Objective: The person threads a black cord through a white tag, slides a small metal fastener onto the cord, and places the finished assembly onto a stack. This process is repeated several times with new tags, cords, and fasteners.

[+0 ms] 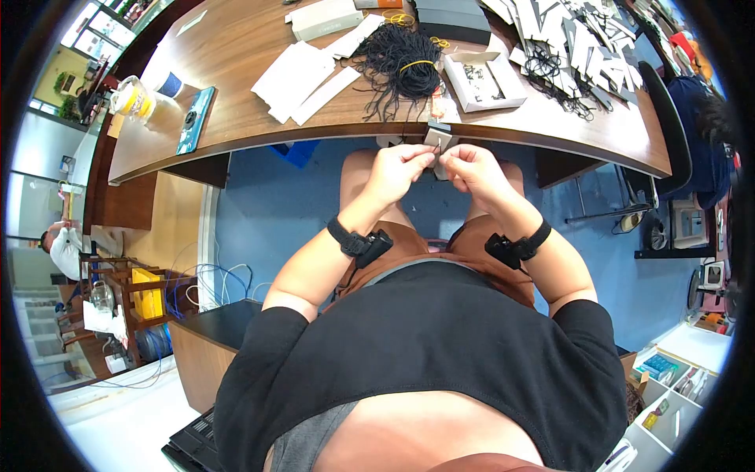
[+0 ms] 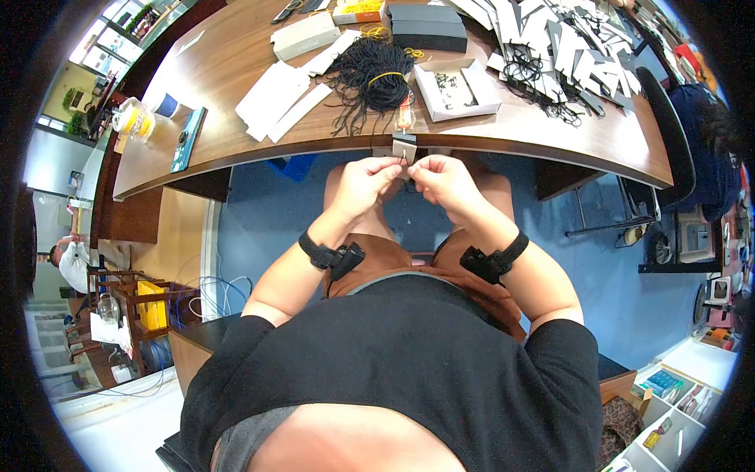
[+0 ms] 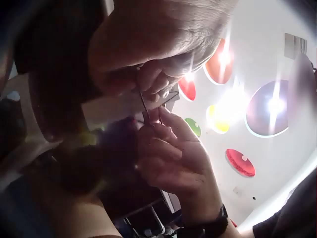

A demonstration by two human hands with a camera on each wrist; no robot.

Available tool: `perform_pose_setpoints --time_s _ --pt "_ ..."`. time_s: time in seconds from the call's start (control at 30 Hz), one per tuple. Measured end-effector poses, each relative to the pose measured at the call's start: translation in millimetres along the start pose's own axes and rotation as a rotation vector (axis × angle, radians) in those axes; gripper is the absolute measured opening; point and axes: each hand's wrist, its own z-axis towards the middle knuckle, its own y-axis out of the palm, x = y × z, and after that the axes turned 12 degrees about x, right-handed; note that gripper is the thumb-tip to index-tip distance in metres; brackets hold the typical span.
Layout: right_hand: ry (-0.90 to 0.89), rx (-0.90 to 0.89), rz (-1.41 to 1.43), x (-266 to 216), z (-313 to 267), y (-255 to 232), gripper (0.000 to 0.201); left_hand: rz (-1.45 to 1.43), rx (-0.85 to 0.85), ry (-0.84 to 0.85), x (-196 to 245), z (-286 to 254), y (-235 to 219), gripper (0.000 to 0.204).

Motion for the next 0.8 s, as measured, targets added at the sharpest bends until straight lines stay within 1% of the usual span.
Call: perform_pose_setpoints --time_s 0.07,0.1,0.13,0.17,0.2,0.23,0.3,0.33,0.4,0.5,0.6,0.7,0.8 --pt "0.012 -0.036 -0.083 8 2 0 0.009 -0.012 -0.053 0.008 -4 -3 4 0.018" --pt "-0.293 0.091 -0.264 8 2 0 0.009 -0.018 -0.080 0.015 -5 -3 6 0.017" --pt "-0.601 0.218 -0.442 8 3 1 0.009 0.041 -0.036 0.068 -5 -2 8 0.016" --pt "-0.910 0.345 -0.617 7 4 3 0.010 0.052 -0.031 0.086 -4 -1 6 0.015" --pt "-0.848 0.483 -0.604 -18 -18 15 0.013 0.061 -0.026 0.103 0 -1 5 0.015" --pt "-0.981 0.482 -0.601 -33 -25 19 0.018 0.069 -0.020 0.119 2 -1 4 0.015" --pt "-1.375 0.439 -0.835 -44 -21 18 0.023 0.163 -0.017 0.226 -3 -1 3 0.015" --pt "-1.404 0.427 -0.877 -43 -21 18 0.023 0.213 -0.018 0.281 -4 -1 2 0.016" --pt "-1.466 0.405 -0.963 -40 -20 18 0.024 0.260 -0.018 0.286 -3 -2 2 0.015" --pt "-1.363 0.390 -0.908 -38 -17 19 0.023 0.285 -0.035 0.303 -6 -2 0 0.014" --pt "-1.403 0.395 -0.939 -38 -15 21 0.021 0.261 -0.038 0.293 -8 -1 1 0.013" --pt "-1.324 0.403 -0.896 -39 -12 23 0.017 0.285 -0.042 0.298 -5 -1 0 0.013" --pt "-1.343 0.389 -0.929 -40 -15 24 0.014 0.298 -0.051 0.292 -1 -4 -1 0.014"
